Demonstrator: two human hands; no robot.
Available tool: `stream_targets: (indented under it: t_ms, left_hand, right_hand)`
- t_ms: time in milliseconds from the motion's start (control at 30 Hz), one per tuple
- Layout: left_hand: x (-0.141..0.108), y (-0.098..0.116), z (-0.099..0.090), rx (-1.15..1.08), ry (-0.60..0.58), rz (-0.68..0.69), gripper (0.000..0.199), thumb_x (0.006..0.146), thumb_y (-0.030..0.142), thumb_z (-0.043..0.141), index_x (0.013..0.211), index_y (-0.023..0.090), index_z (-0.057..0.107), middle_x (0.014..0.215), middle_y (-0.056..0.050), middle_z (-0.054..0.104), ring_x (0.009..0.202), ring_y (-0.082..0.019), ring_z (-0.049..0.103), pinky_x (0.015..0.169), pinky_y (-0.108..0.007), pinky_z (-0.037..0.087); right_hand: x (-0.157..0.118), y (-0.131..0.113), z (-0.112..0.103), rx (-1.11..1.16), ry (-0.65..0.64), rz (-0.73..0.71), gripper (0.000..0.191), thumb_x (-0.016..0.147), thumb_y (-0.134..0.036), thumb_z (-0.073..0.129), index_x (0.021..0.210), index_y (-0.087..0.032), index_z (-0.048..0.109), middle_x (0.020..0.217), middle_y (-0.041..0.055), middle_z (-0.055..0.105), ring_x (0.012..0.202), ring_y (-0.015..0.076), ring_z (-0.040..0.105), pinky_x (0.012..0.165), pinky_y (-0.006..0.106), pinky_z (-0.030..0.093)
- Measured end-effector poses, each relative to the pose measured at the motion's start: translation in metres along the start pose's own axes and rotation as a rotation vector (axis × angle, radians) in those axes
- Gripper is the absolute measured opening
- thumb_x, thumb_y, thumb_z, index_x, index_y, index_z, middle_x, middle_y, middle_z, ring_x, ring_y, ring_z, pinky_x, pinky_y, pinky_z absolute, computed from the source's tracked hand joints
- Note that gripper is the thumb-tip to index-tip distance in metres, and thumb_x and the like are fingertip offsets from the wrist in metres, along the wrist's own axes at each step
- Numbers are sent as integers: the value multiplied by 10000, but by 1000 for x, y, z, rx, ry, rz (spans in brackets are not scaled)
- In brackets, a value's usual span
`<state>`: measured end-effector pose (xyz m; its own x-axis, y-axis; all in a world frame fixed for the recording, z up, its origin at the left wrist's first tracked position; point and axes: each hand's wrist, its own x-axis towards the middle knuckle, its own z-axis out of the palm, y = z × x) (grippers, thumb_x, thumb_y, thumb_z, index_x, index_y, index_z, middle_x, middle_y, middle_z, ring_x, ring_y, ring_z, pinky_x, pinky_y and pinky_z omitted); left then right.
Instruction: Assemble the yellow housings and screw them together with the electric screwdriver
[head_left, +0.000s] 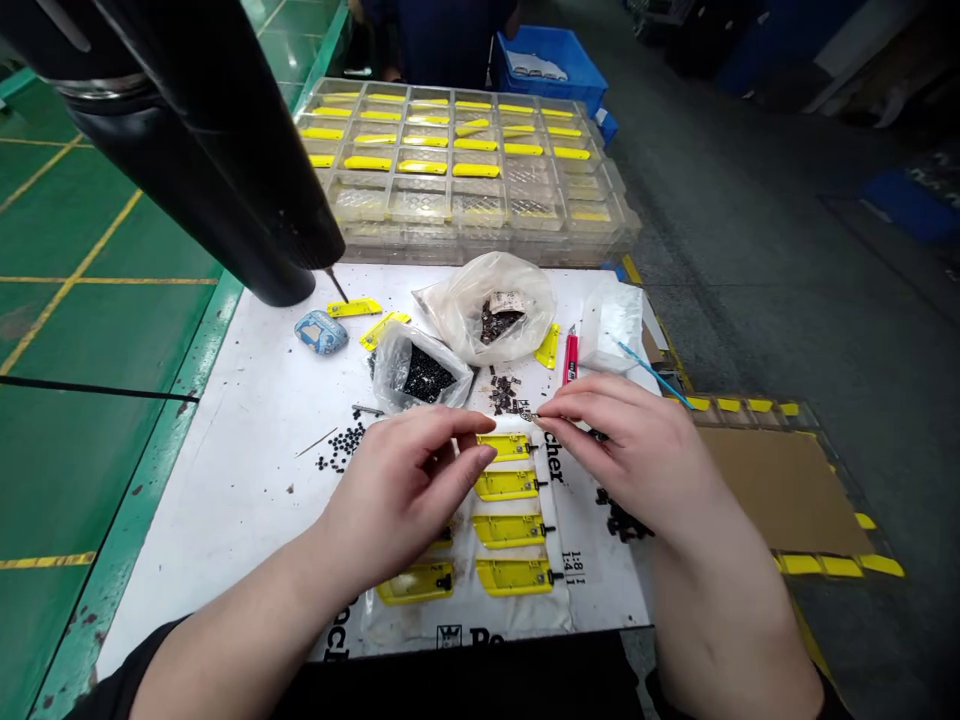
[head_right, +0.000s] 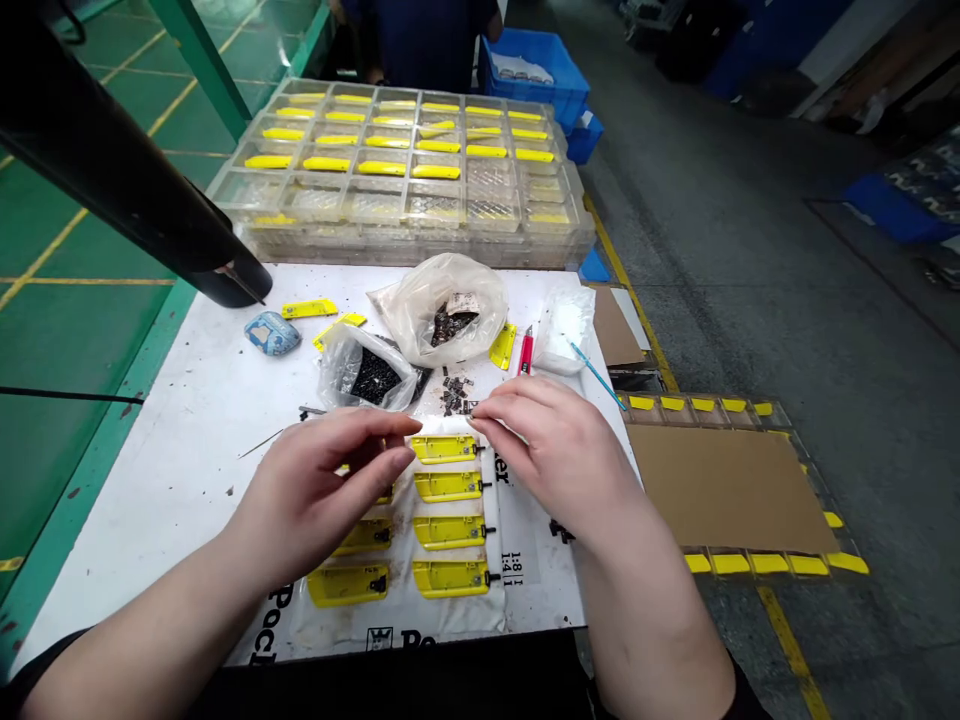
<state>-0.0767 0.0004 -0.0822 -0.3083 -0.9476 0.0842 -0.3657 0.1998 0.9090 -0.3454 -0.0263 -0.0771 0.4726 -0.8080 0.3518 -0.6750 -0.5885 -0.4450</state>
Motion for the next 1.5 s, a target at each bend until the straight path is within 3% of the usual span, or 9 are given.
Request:
stream_targets:
  t_ms: [100,167,300,500,667,1500]
  left_hand:
    - [3,-2,1,332,68,276,179,1034,266,681,1171,189,769,1026,-20,780,912,-110,717,814,-246,561]
    - [9,0,3,530,42,282,193,1053,296,639,1163,201,765,1068,-33,777,956,-165,728,802,-308,571]
    - [27,11,12,868,-161,182,199,1062,313,576,1018,228,751,1016,-34,746,968,-261,690,765,-408,548]
    - [30,-7,24,781,-189,258,157,1042,259,611,1004,231,760,1020,-22,731,958,-219,615,845,-394,561]
    - [26,-20,26,756,-198,328,115,1013,257,678,951,214,765,1022,-21,734,941,-206,597,808,-375,548]
    - [27,-16,29,767,-221,366,90,984,259,743,908,210,747,973,-17,728,958,-219,596,789,-405,462]
  right_hand:
    - [-8,12,-5,-113,-212,27,87,1068,-236,700,1058,-214,784,1076,11,771,993,198,711,892,370,543]
    - [-11,13,-5,-124,-294,60,79,1056,-230,710,1034,-221,785,1056,7,766,967,211,705,865,383,532]
    - [-12,9,0,-99,-405,106,79,1056,-237,709,1012,-226,774,1019,-1,751,974,221,697,884,396,519]
    - [-11,6,8,-95,-383,70,120,1071,-252,688,997,-206,770,1011,19,713,976,225,652,900,415,509]
    - [-13,4,13,-116,-331,54,107,1070,-229,688,1036,-202,786,1049,31,708,996,223,634,916,427,499]
    - [-14,3,18,-76,-352,72,84,1063,-192,677,1085,-206,756,1086,44,687,1009,230,599,930,459,503]
